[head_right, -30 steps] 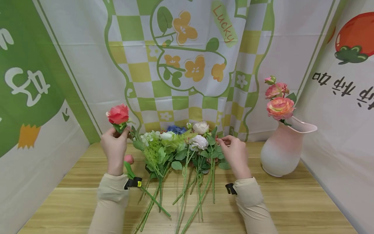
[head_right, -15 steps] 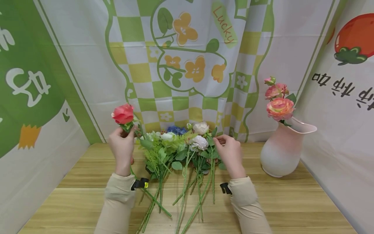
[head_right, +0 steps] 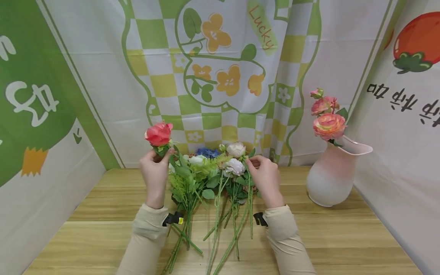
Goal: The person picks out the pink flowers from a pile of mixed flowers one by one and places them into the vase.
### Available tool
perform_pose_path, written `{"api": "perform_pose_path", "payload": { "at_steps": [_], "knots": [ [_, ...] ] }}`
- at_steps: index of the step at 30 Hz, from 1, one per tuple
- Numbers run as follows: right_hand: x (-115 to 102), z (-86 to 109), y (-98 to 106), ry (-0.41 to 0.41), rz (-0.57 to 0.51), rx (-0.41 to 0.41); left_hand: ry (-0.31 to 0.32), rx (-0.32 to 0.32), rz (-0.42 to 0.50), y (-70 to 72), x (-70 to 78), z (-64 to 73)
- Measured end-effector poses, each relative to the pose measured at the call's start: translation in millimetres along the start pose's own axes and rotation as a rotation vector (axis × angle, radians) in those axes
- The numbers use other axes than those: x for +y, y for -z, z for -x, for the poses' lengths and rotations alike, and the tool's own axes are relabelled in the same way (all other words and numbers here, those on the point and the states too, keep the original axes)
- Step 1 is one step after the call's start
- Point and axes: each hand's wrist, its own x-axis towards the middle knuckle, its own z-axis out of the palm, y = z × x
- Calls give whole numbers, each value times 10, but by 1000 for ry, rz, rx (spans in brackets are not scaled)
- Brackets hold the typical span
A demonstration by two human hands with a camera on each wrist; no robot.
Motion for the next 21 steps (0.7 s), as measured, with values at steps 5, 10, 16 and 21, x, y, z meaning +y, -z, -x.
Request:
{"api": "perform_pose_path", "payload": {
  "at_steps": [5,10,16,21],
  "knots": [
    [-65,3,3,-2,-10,7,6,-12,30,-93,53,78],
    [-147,23,5,3,-33,11,22,-32,64,-176,61,160],
    [-186,39,7,71,-80,78,50,-81,102,-269,116,262],
    [-226,60,24,88,-101,94,46,-111,110,-363,142,348]
  ]
}}
